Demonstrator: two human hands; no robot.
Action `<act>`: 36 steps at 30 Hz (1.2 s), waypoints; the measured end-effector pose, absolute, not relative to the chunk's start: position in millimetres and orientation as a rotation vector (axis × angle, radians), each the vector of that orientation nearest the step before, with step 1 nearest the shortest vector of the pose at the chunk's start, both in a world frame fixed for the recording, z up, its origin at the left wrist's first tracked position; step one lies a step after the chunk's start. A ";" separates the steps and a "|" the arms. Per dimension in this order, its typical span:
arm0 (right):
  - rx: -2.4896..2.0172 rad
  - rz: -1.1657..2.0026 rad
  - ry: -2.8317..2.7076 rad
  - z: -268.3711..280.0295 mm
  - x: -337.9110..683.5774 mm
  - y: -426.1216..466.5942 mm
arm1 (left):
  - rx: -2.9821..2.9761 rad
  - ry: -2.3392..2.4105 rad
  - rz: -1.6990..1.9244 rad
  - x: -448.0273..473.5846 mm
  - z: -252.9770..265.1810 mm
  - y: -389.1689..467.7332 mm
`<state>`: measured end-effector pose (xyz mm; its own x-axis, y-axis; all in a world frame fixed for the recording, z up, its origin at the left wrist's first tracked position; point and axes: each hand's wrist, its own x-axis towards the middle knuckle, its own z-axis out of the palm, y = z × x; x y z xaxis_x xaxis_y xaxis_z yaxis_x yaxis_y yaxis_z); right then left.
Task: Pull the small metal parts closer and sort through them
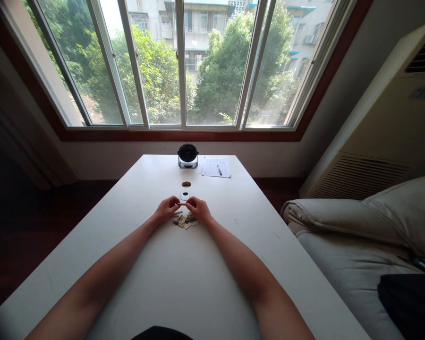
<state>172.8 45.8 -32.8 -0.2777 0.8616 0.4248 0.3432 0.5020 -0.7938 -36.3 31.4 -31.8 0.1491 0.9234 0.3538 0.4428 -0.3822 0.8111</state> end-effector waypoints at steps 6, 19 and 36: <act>-1.012 0.747 -1.844 -31.9 173.7 44.6 | 1.910 1.291 1.171 -36.4 -32.3 30.4; -0.942 0.773 -1.836 -31.3 173.2 45.2 | 1.908 1.228 1.151 -34.5 -29.1 28.0; -1.031 0.743 -1.846 -30.6 173.8 44.5 | 1.909 1.327 1.107 -34.4 -22.1 23.0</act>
